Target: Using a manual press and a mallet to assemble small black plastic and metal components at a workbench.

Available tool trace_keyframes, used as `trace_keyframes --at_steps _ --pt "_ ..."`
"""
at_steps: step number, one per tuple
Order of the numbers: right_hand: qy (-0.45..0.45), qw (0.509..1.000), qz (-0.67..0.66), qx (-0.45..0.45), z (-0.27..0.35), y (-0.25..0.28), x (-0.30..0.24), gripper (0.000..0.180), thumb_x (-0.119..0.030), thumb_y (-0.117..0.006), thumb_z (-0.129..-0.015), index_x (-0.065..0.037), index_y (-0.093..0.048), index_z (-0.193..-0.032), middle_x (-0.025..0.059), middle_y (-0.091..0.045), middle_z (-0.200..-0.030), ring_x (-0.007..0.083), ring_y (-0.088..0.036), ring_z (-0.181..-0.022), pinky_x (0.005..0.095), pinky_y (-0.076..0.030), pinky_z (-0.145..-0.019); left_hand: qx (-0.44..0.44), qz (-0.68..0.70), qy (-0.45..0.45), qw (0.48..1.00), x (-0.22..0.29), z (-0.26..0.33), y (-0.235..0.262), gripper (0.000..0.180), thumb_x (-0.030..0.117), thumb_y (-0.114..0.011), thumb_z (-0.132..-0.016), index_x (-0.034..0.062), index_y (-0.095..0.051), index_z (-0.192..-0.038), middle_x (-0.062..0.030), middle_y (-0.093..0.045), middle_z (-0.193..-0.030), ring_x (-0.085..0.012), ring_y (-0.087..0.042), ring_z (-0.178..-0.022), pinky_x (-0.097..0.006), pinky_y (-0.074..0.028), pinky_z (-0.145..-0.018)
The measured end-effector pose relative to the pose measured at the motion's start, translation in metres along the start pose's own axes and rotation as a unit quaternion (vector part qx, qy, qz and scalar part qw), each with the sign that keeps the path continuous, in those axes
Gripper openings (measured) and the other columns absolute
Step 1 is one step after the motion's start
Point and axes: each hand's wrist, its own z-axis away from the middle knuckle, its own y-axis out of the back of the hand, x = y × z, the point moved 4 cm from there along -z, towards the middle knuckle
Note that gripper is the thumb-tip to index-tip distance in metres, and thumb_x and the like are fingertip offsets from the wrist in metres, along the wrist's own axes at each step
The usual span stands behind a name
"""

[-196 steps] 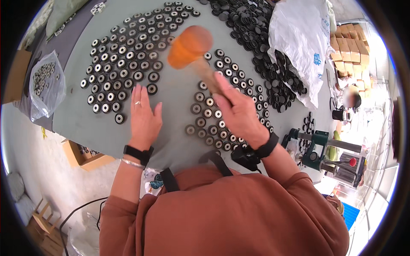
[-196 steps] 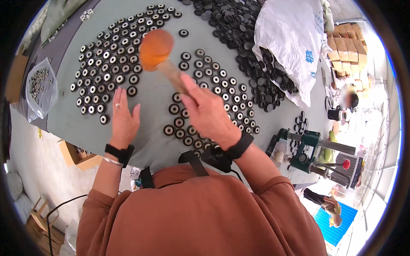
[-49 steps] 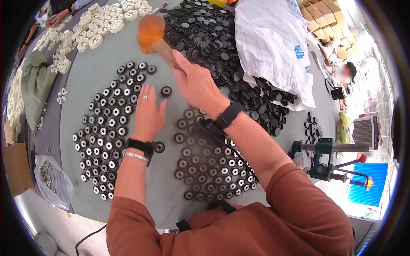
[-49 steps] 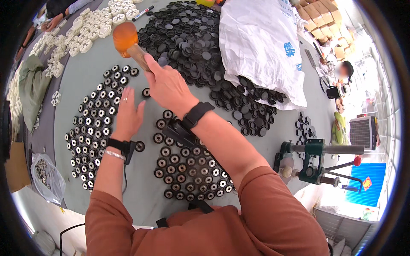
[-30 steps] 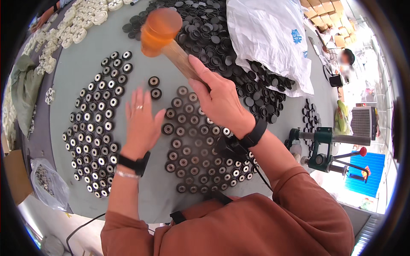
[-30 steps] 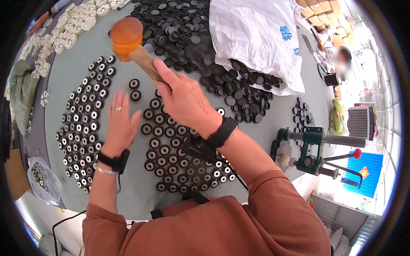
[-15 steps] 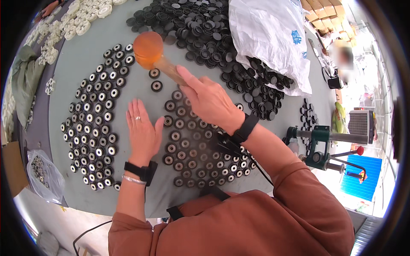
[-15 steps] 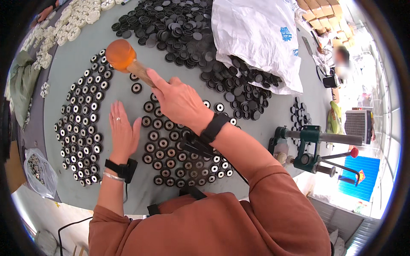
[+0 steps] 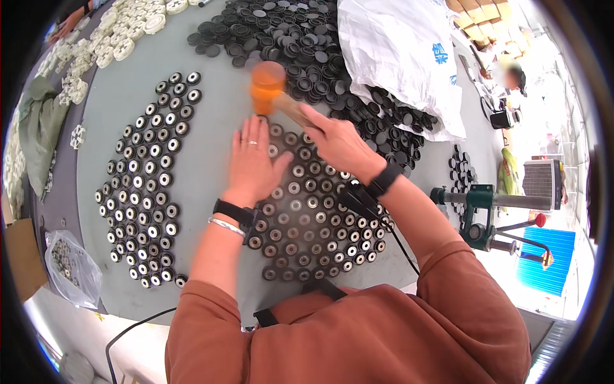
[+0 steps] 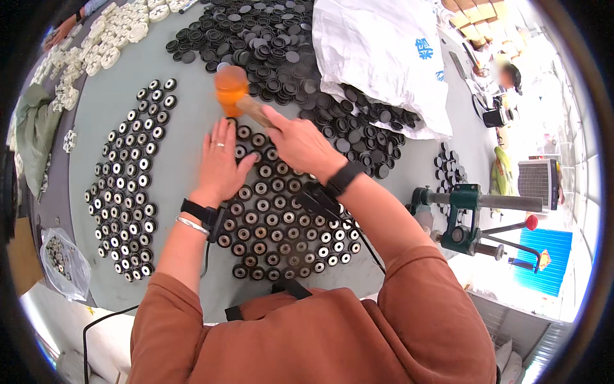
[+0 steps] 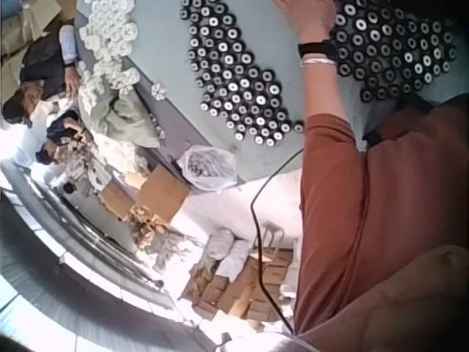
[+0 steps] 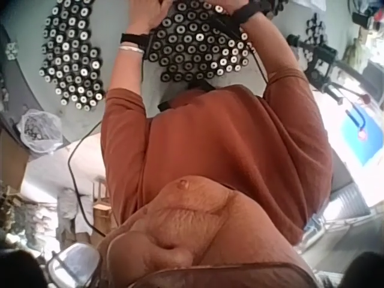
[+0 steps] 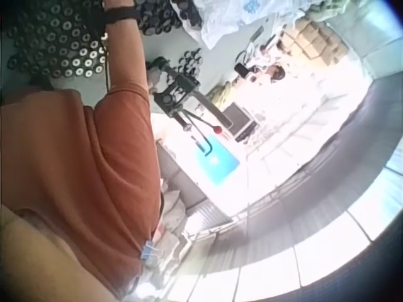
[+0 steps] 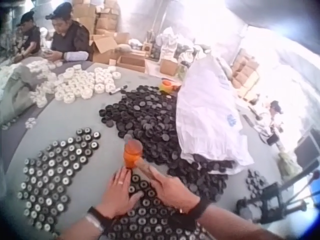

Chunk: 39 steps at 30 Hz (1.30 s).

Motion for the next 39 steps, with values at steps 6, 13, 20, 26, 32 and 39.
trace_keyframes --at_steps 6,13,20,26,32,39 --pt "-0.053 0.997 -0.027 0.059 0.038 0.013 0.01 0.047 -0.015 -0.056 -0.09 -0.01 -0.045 -0.135 0.0257 -0.061 -0.079 0.0419 -0.06 -0.073 0.0454 -0.047 -0.065 -0.019 -0.02 -0.023 0.999 0.011 0.008 0.005 0.078 0.043 -0.056 -0.089 -0.0026 -0.024 -0.144 -0.0244 -0.023 -0.15 -0.0366 -0.019 -0.14 -0.051 -0.013 -0.114" --pt "-0.081 0.993 0.068 0.043 0.096 0.006 -0.02 0.05 -0.017 -0.058 -0.089 -0.015 -0.045 -0.137 0.0175 -0.052 -0.075 0.0357 -0.057 -0.064 0.0441 -0.048 -0.062 -0.029 -0.046 -0.003 0.998 -0.004 0.025 0.003 0.088 0.048 -0.059 -0.085 -0.0069 -0.021 -0.143 -0.0242 -0.023 -0.15 -0.0341 -0.016 -0.142 -0.049 -0.009 -0.115" --pt "-0.059 0.992 -0.057 0.096 0.087 0.012 -0.015 0.049 -0.014 -0.059 -0.089 -0.012 -0.046 -0.136 0.0196 -0.055 -0.073 0.0381 -0.055 -0.061 0.0438 -0.046 -0.06 -0.028 -0.033 -0.01 0.999 -0.012 0.034 0.006 0.088 0.045 -0.061 -0.086 -0.0068 -0.019 -0.143 -0.0233 -0.023 -0.15 -0.037 -0.017 -0.141 -0.05 -0.012 -0.114" --pt "-0.127 0.987 0.097 0.006 0.101 -0.012 -0.01 0.047 -0.023 -0.056 -0.091 -0.018 -0.043 -0.137 0.0196 -0.054 -0.071 0.0386 -0.059 -0.066 0.0442 -0.049 -0.062 -0.029 -0.039 -0.019 0.999 -0.009 0.041 0.007 0.089 0.046 -0.062 -0.084 -0.0079 -0.021 -0.142 -0.0253 -0.023 -0.149 -0.0362 -0.017 -0.141 -0.048 -0.011 -0.115" --pt "-0.102 0.99 -0.006 0.1 0.102 0.01 -0.003 0.047 -0.017 -0.057 -0.09 -0.015 -0.045 -0.136 0.0223 -0.058 -0.078 0.0389 -0.057 -0.067 0.0458 -0.047 -0.063 -0.032 0.003 0.013 0.999 -0.006 0.053 0.014 0.084 0.041 -0.06 -0.087 -0.0072 -0.02 -0.143 -0.0254 -0.023 -0.149 -0.038 -0.018 -0.14 -0.049 -0.012 -0.114" --pt "-0.075 0.994 -0.001 0.074 0.125 -0.008 -0.032 0.048 -0.021 -0.055 -0.092 -0.018 -0.043 -0.138 0.0193 -0.058 -0.077 0.0375 -0.058 -0.067 0.0451 -0.049 -0.06 -0.01 -0.016 0.018 1.0 -0.003 0.099 0.024 0.085 0.04 -0.064 -0.084 -0.0088 -0.023 -0.14 -0.0275 -0.025 -0.147 -0.0393 -0.019 -0.14 -0.053 -0.014 -0.113"
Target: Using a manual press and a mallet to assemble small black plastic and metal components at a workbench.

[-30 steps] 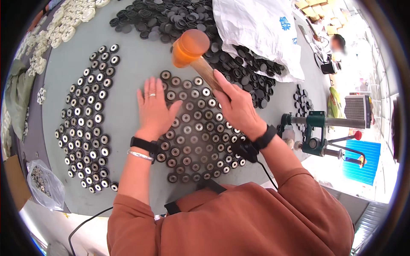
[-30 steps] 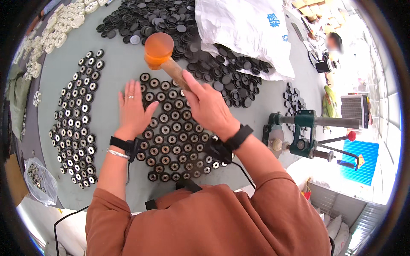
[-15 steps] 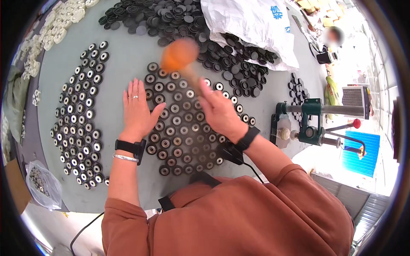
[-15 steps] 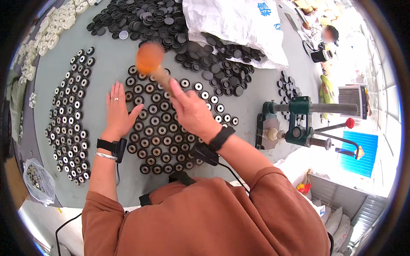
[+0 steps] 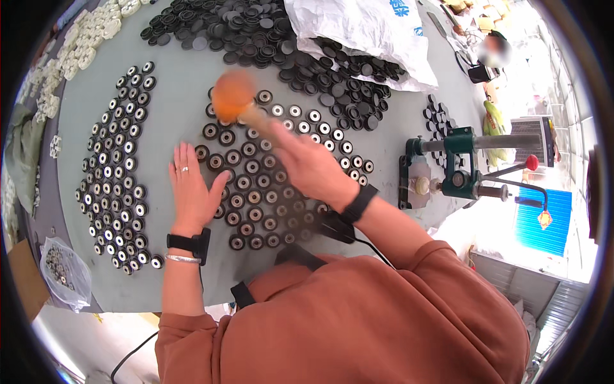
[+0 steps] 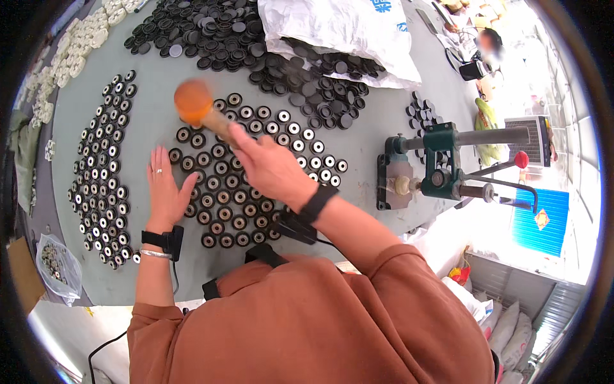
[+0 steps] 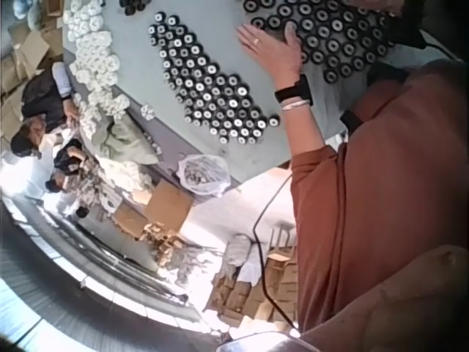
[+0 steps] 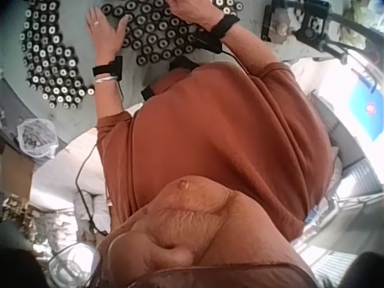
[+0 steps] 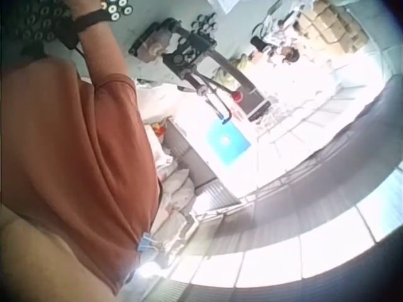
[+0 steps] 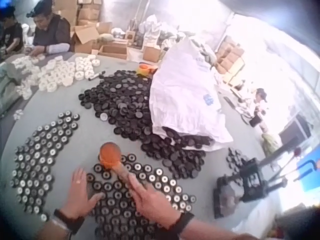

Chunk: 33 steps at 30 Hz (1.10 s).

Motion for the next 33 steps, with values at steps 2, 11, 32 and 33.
trace_keyframes --at_steps 2,11,32,33 --pt "-0.062 0.992 0.043 -0.098 -0.02 -0.015 0.001 0.044 -0.024 -0.051 -0.093 -0.018 -0.043 -0.135 0.0209 -0.059 -0.079 0.0392 -0.06 -0.07 0.0471 -0.049 -0.061 0.001 0.0 0.005 1.0 0.004 0.013 0.004 0.084 0.039 -0.064 -0.084 -0.0086 -0.024 -0.14 -0.0274 -0.025 -0.147 -0.0399 -0.019 -0.139 -0.053 -0.014 -0.112" --pt "0.008 1.0 0.023 -0.012 -0.028 0.023 -0.035 0.045 -0.024 -0.05 -0.093 -0.017 -0.04 -0.136 0.0266 -0.057 -0.076 0.0422 -0.059 -0.068 0.0486 -0.048 -0.062 0.012 -0.018 0.035 0.999 0.002 0.092 0.01 0.077 0.031 -0.062 -0.086 -0.0057 -0.024 -0.142 -0.0242 -0.025 -0.149 -0.0381 -0.019 -0.14 -0.053 -0.014 -0.113" --pt "-0.394 0.839 -0.374 0.042 0.105 0.051 0.036 0.027 -0.029 -0.05 -0.097 -0.003 -0.056 -0.097 -0.0006 -0.051 -0.062 0.0069 -0.048 -0.044 0.0227 -0.041 -0.039 0.017 -0.118 0.058 0.991 -0.002 0.103 -0.007 0.066 0.039 -0.049 -0.092 0.0017 -0.029 -0.143 -0.0137 -0.025 -0.152 -0.0288 -0.02 -0.142 -0.046 -0.011 -0.115" --pt "-0.395 0.837 -0.376 0.046 0.116 0.053 0.041 0.027 -0.029 -0.05 -0.097 -0.003 -0.056 -0.097 -0.0006 -0.051 -0.062 0.0069 -0.048 -0.044 0.0227 -0.041 -0.039 0.016 -0.122 0.059 0.991 -0.002 0.103 -0.006 0.066 0.039 -0.049 -0.092 0.0019 -0.029 -0.143 -0.0136 -0.025 -0.152 -0.0287 -0.019 -0.142 -0.046 -0.011 -0.115"
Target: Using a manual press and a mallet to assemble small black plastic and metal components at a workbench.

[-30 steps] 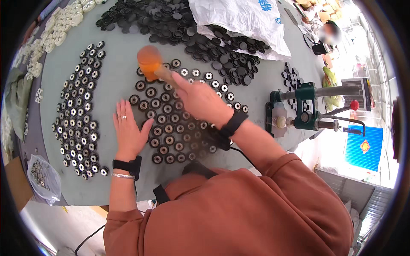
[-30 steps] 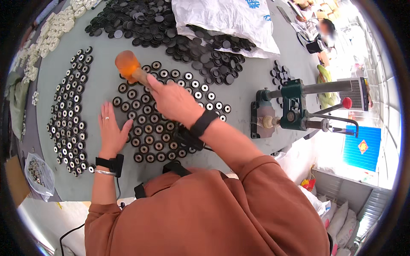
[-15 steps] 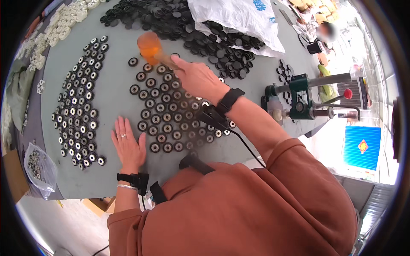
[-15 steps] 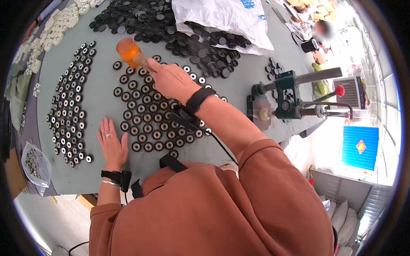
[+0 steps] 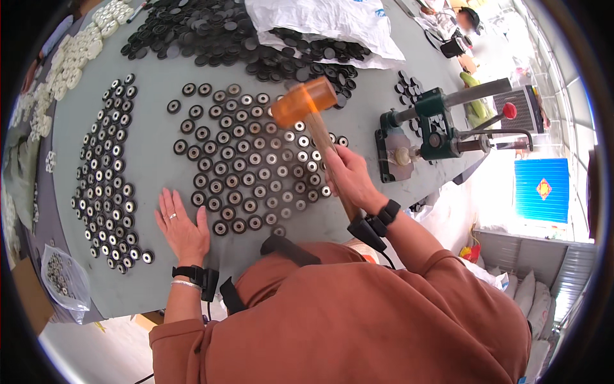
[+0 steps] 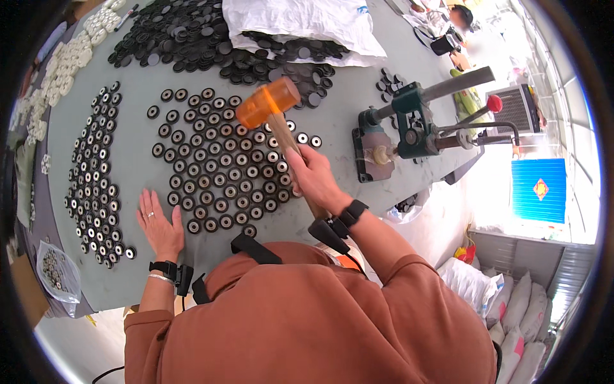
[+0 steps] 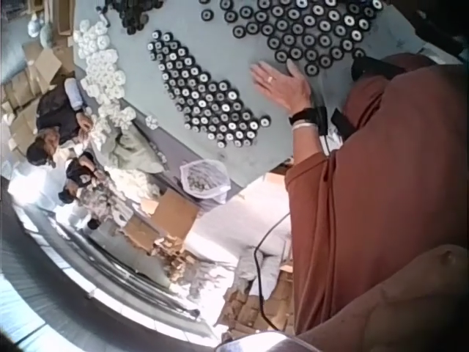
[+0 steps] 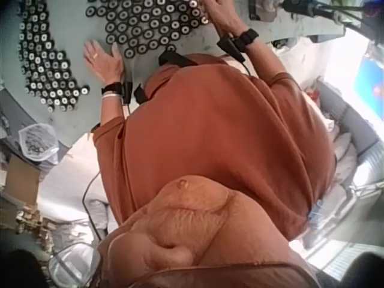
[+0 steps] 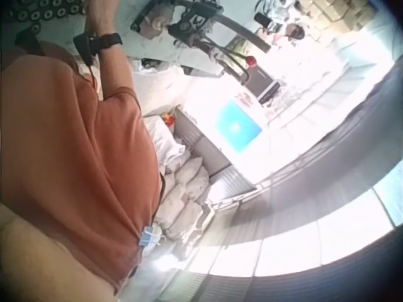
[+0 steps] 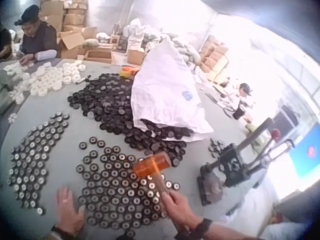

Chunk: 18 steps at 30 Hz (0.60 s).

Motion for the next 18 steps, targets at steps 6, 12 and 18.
trace_keyframes --at_steps 6,12,18 --pt "-0.019 0.999 0.032 -0.02 0.031 0.032 0.033 0.029 -0.031 -0.05 -0.097 -0.003 -0.057 -0.102 -0.0013 -0.049 -0.063 0.0068 -0.047 -0.047 0.0224 -0.041 -0.042 -0.001 0.001 -0.004 1.0 0.001 0.0 0.001 0.069 0.037 -0.055 -0.089 0.0013 -0.028 -0.142 -0.0148 -0.024 -0.152 -0.0297 -0.018 -0.142 -0.048 -0.011 -0.115" --pt "-0.06 0.996 0.05 -0.039 0.051 0.047 0.062 0.034 -0.032 -0.051 -0.096 -0.004 -0.058 -0.115 -0.0008 -0.05 -0.066 0.0069 -0.048 -0.05 0.0234 -0.042 -0.045 0.007 -0.018 -0.014 1.0 -0.002 -0.002 -0.005 0.069 0.039 -0.053 -0.09 0.0014 -0.029 -0.142 -0.0151 -0.026 -0.151 -0.0304 -0.02 -0.141 -0.049 -0.013 -0.114" --pt "-0.058 0.989 0.114 -0.077 0.07 0.059 0.085 0.035 -0.034 -0.058 -0.092 -0.003 -0.061 -0.109 0.0012 -0.053 -0.066 0.0092 -0.049 -0.054 0.0264 -0.042 -0.05 0.009 -0.039 -0.017 0.999 -0.001 -0.001 -0.004 0.067 0.042 -0.049 -0.093 0.0019 -0.029 -0.143 -0.0154 -0.027 -0.151 -0.0299 -0.021 -0.141 -0.048 -0.014 -0.114"
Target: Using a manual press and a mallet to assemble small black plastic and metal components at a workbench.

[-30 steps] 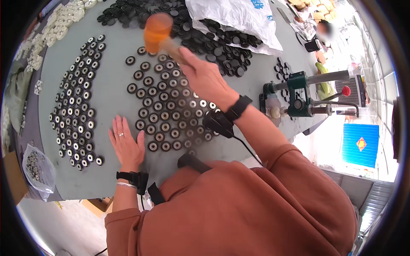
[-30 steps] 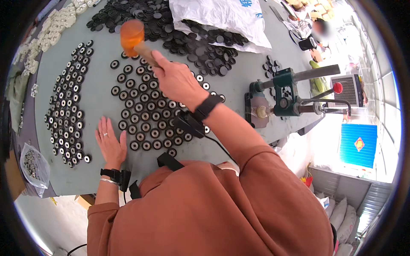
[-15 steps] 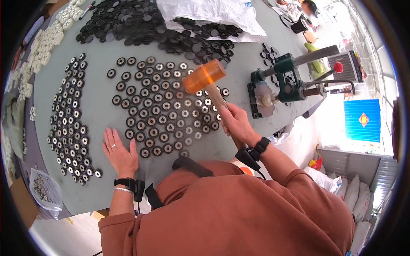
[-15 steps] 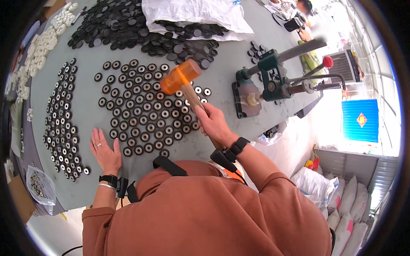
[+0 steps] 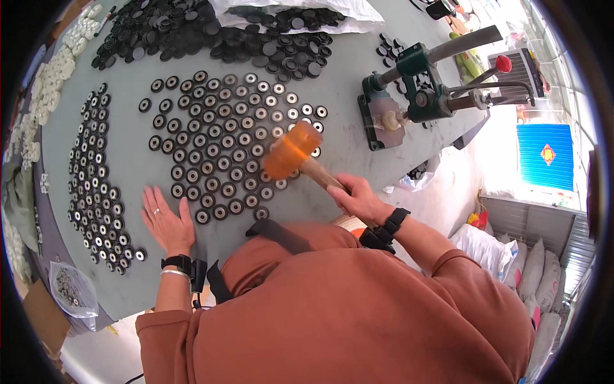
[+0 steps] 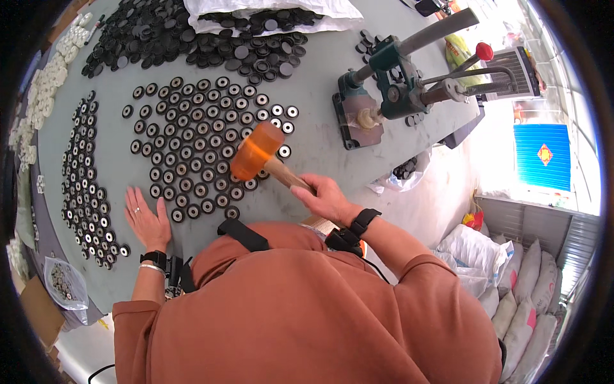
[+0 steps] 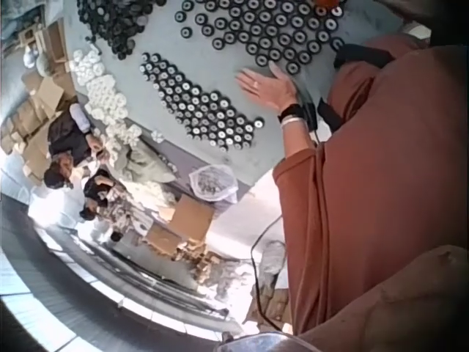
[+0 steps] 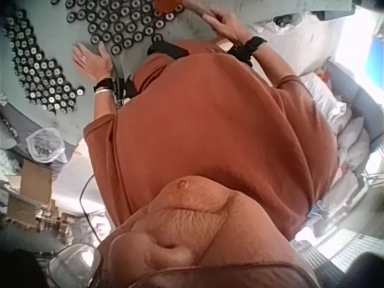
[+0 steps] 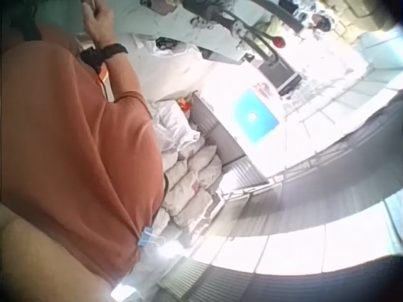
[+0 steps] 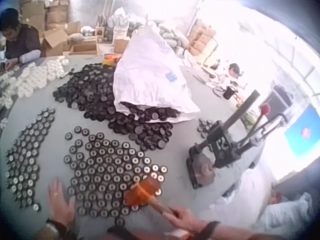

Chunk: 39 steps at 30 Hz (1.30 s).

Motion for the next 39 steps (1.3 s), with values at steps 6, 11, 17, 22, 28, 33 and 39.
trace_keyframes --at_steps 6,11,17,22,28,33,39 --pt "0.054 0.975 0.17 -0.131 0.026 0.009 0.019 0.035 -0.035 -0.065 -0.087 -0.003 -0.065 -0.1 0.0097 -0.062 -0.07 0.0136 -0.053 -0.062 0.0318 -0.044 -0.058 -0.005 0.019 -0.006 1.0 -0.003 0.003 0.002 0.075 0.045 -0.053 -0.089 0.0014 -0.027 -0.143 -0.0165 -0.025 -0.151 -0.0302 -0.019 -0.142 -0.048 -0.011 -0.115" --pt "0.018 0.978 0.137 -0.157 0.018 0.0 0.035 0.036 -0.037 -0.063 -0.088 -0.003 -0.064 -0.1 0.0076 -0.06 -0.067 0.0134 -0.053 -0.06 0.0311 -0.044 -0.057 -0.039 0.05 -0.041 0.997 0.0 0.009 0.008 0.093 0.051 -0.063 -0.078 -0.001 -0.022 -0.144 -0.0193 -0.021 -0.152 -0.0323 -0.017 -0.142 -0.05 -0.009 -0.115" --pt "-0.04 0.981 0.035 -0.187 -0.001 -0.025 0.029 0.039 -0.04 -0.061 -0.089 -0.003 -0.064 -0.099 0.0029 -0.057 -0.063 0.0097 -0.05 -0.054 0.0278 -0.042 -0.05 -0.091 0.092 -0.157 0.979 0.049 0.027 0.011 0.118 0.063 -0.072 -0.062 -0.003 -0.019 -0.144 -0.0216 -0.017 -0.152 -0.0357 -0.013 -0.143 -0.055 -0.007 -0.113" --pt "-0.034 0.983 -0.02 -0.181 -0.007 -0.035 0.027 0.037 -0.039 -0.061 -0.089 -0.003 -0.064 -0.099 0.0009 -0.055 -0.062 0.0077 -0.047 -0.049 0.0265 -0.039 -0.045 -0.096 0.087 -0.13 0.983 0.063 0.017 0.009 0.115 0.06 -0.073 -0.065 -0.0023 -0.017 -0.145 -0.0203 -0.012 -0.154 -0.0356 -0.008 -0.143 -0.054 -0.008 -0.113" --pt "0.018 0.984 0.011 -0.175 -0.001 -0.042 0.006 0.034 -0.035 -0.061 -0.09 -0.003 -0.063 -0.103 -0.0017 -0.052 -0.065 0.0053 -0.047 -0.055 0.0234 -0.039 -0.048 -0.102 0.083 -0.11 0.985 0.058 0.016 0.012 0.116 0.062 -0.071 -0.065 -0.0003 -0.017 -0.146 -0.0182 -0.012 -0.154 -0.034 -0.008 -0.144 -0.057 -0.007 -0.112" --pt "-0.008 0.993 0.02 -0.115 0.014 -0.046 -0.012 0.031 -0.033 -0.062 -0.09 -0.002 -0.063 -0.098 -0.0024 -0.05 -0.065 0.0046 -0.045 -0.055 0.0227 -0.038 -0.048 -0.103 0.114 -0.145 0.978 0.038 0.032 0.03 0.108 0.055 -0.071 -0.07 0.0002 -0.018 -0.146 -0.0177 -0.016 -0.154 -0.0341 -0.013 -0.143 -0.058 -0.007 -0.112" --pt "-0.005 0.989 0.088 -0.118 0.013 -0.066 -0.053 0.023 -0.024 -0.055 -0.095 -0.001 -0.056 -0.092 -0.0007 -0.053 -0.063 0.0061 -0.048 -0.05 0.0212 -0.039 -0.045 -0.019 0.094 -0.046 0.994 -0.048 0.077 0.055 0.085 0.038 -0.065 -0.081 -0.0009 -0.023 -0.144 -0.019 -0.021 -0.152 -0.0337 -0.017 -0.142 -0.057 -0.008 -0.113"
